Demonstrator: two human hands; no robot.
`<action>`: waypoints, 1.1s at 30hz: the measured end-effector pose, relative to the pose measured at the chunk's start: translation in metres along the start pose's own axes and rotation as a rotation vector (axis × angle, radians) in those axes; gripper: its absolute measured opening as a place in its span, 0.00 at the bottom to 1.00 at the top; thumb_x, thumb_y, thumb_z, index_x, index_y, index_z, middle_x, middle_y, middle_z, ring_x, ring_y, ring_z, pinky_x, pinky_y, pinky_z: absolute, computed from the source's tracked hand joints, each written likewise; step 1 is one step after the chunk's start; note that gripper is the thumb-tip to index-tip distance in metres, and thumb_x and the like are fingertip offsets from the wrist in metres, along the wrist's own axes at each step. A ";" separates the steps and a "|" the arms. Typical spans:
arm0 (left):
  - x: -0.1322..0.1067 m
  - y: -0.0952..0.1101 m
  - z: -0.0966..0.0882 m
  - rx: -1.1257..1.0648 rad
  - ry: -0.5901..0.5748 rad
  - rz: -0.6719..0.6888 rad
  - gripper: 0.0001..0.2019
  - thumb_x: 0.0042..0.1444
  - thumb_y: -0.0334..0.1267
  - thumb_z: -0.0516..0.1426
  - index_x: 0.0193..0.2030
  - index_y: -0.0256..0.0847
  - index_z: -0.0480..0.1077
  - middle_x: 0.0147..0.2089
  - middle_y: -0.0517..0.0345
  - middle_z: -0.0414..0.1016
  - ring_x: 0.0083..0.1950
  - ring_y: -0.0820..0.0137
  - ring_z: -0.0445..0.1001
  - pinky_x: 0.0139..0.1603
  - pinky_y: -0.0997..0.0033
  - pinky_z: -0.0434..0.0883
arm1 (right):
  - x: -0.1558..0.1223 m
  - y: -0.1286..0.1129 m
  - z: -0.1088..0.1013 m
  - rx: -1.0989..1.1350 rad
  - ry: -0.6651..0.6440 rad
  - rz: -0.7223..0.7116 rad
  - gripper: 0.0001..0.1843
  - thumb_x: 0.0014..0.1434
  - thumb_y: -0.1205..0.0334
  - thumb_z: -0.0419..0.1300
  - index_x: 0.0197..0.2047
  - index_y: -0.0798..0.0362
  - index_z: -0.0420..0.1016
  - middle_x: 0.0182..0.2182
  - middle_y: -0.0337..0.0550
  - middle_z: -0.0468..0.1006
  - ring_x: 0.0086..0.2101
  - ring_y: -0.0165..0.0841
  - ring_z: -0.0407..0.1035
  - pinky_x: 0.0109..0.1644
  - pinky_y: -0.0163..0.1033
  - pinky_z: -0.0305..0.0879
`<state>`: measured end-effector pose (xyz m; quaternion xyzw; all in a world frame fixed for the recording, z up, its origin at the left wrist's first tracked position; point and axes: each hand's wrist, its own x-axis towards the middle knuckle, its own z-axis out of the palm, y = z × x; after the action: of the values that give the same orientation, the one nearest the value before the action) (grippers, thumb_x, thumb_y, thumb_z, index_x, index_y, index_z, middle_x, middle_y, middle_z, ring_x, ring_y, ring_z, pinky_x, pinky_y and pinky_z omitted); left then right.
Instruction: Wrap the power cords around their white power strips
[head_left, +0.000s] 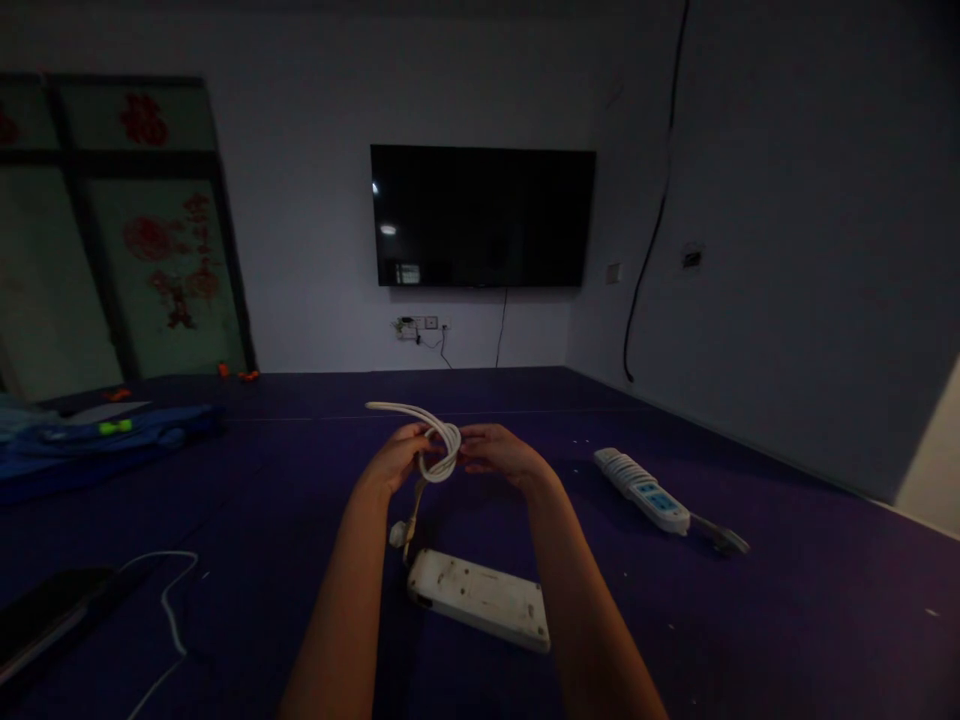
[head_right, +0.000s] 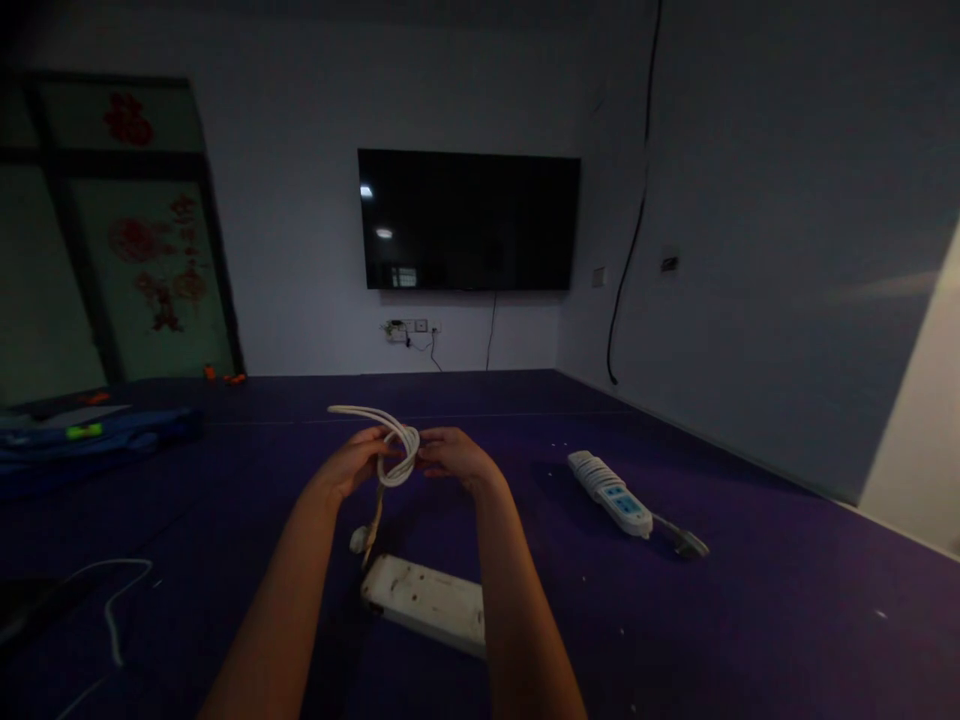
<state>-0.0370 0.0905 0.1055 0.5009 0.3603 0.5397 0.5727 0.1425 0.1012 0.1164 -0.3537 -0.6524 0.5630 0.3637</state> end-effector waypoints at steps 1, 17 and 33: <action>-0.001 0.002 -0.001 0.006 -0.002 0.006 0.17 0.43 0.22 0.55 0.42 0.36 0.71 0.36 0.54 0.77 0.31 0.71 0.75 0.32 0.74 0.71 | 0.001 0.001 0.002 0.011 0.009 0.002 0.11 0.53 0.71 0.58 0.40 0.54 0.76 0.29 0.40 0.79 0.29 0.25 0.72 0.34 0.29 0.68; -0.029 0.040 -0.030 -0.385 0.213 0.288 0.35 0.50 0.68 0.42 0.49 0.40 0.66 0.51 0.41 0.72 0.50 0.54 0.73 0.46 0.52 0.70 | 0.015 0.012 0.015 -0.092 0.192 -0.036 0.09 0.55 0.70 0.56 0.27 0.58 0.76 0.21 0.38 0.76 0.22 0.26 0.70 0.32 0.34 0.70; -0.044 0.049 0.010 0.390 0.317 0.421 0.24 0.34 0.38 0.68 0.42 0.34 0.74 0.45 0.45 0.76 0.48 0.60 0.73 0.52 0.59 0.66 | 0.018 0.010 0.016 -0.646 0.501 -0.119 0.11 0.52 0.65 0.57 0.25 0.58 0.79 0.20 0.45 0.77 0.26 0.31 0.70 0.26 0.30 0.53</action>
<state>-0.0467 0.0414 0.1496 0.5745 0.4297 0.6384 0.2787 0.1201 0.1098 0.1061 -0.5376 -0.7060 0.2038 0.4136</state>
